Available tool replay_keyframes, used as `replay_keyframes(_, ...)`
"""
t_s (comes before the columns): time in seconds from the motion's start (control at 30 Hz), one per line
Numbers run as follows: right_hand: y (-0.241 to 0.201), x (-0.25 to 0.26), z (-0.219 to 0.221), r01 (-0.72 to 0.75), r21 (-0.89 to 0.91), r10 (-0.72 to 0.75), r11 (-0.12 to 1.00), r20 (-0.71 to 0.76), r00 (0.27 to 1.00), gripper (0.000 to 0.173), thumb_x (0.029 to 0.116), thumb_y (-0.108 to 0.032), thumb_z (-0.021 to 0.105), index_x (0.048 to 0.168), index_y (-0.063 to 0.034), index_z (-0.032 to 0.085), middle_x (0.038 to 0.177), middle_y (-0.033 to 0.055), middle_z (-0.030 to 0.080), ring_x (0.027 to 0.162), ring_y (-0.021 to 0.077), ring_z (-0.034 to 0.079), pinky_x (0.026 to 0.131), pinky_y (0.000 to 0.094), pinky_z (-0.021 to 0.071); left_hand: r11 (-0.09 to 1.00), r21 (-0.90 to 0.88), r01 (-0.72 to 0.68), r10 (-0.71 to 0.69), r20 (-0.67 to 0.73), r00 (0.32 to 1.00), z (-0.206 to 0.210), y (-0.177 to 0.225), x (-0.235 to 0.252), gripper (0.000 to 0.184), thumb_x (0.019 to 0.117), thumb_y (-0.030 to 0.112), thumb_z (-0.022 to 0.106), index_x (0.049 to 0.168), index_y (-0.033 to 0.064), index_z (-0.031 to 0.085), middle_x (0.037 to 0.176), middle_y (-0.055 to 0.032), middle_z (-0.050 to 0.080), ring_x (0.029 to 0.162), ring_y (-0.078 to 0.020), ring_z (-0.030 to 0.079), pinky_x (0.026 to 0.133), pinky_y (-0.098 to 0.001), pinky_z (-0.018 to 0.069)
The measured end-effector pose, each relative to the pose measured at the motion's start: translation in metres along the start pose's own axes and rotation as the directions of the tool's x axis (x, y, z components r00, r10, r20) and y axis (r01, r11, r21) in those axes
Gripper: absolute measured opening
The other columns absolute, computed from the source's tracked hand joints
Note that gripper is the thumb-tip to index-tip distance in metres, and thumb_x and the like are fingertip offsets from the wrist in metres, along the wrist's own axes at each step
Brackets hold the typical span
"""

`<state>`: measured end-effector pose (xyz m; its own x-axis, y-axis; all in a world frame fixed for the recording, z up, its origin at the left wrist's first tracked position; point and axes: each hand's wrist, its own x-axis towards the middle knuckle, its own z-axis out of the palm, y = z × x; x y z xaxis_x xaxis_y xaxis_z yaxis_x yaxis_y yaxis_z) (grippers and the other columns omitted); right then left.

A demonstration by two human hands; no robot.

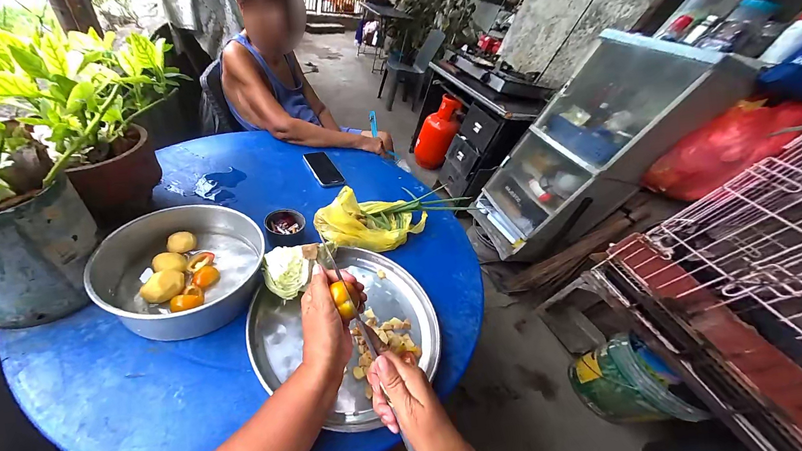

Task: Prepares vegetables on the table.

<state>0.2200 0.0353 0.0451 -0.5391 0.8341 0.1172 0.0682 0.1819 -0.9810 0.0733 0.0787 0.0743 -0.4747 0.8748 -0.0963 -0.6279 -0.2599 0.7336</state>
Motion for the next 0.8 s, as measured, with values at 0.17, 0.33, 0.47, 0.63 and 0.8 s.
replay_keyframes(0.17,0.003,-0.001,0.001,0.027,-0.058,-0.027,0.998,-0.005,1.0,0.043,0.1112,-0.031,0.035,0.116,0.0019,0.063,0.068,-0.0058,0.048,0.049,0.0002,0.045,0.046,0.0169,0.0434,1.0,0.002,0.003,-0.003,-0.003,1.0,-0.001,0.0,0.0,0.058,0.1135,0.03,0.012,0.092,0.0024,0.058,0.075,-0.0078,0.067,0.063,-0.0145,0.066,0.056,-0.0248,0.0553)
replay_keyframes(0.33,0.001,-0.003,0.003,0.009,-0.096,-0.01,0.995,-0.011,1.0,0.047,0.111,-0.03,0.035,0.13,0.0043,0.06,0.07,-0.005,0.048,0.05,0.0009,0.044,0.046,0.0176,0.0428,1.0,0.011,-0.028,0.028,-0.015,1.0,-0.002,-0.001,-0.002,0.058,0.1136,0.029,0.012,0.091,0.0016,0.058,0.075,-0.008,0.067,0.063,-0.0148,0.066,0.056,-0.0253,0.0555)
replay_keyframes(0.47,-0.001,-0.004,0.004,0.012,-0.112,-0.012,0.994,-0.005,1.0,0.045,0.1108,-0.033,0.035,0.116,0.0015,0.063,0.069,-0.0059,0.047,0.05,-0.0007,0.042,0.047,0.0166,0.0411,0.999,0.018,-0.044,0.045,-0.039,0.998,0.0,0.0,-0.005,0.059,0.1131,0.028,0.01,0.09,0.0022,0.058,0.073,-0.0073,0.067,0.061,-0.0139,0.065,0.054,-0.0246,0.0544)
replay_keyframes(0.63,0.001,-0.005,0.008,0.099,-0.15,-0.103,0.984,-0.021,0.994,0.05,0.1113,-0.036,0.034,0.111,0.0028,0.065,0.07,-0.0049,0.049,0.052,-0.0012,0.042,0.048,0.0163,0.0413,0.994,0.035,-0.099,0.101,-0.061,0.993,0.001,0.001,-0.01,0.06,0.1121,0.026,0.009,0.087,0.003,0.058,0.07,-0.0055,0.066,0.058,-0.0129,0.064,0.053,-0.0243,0.0543)
replay_keyframes(0.8,0.003,-0.005,0.01,0.149,-0.16,-0.158,0.976,-0.044,0.986,0.052,0.1114,-0.038,0.035,0.108,0.0033,0.066,0.067,-0.0051,0.048,0.051,-0.0016,0.042,0.047,0.016,0.0399,0.983,0.034,-0.181,0.182,-0.026,0.983,0.0,-0.002,-0.012,0.061,0.111,0.026,0.008,0.087,0.003,0.059,0.07,-0.0052,0.067,0.059,-0.0121,0.065,0.054,-0.0242,0.0555)
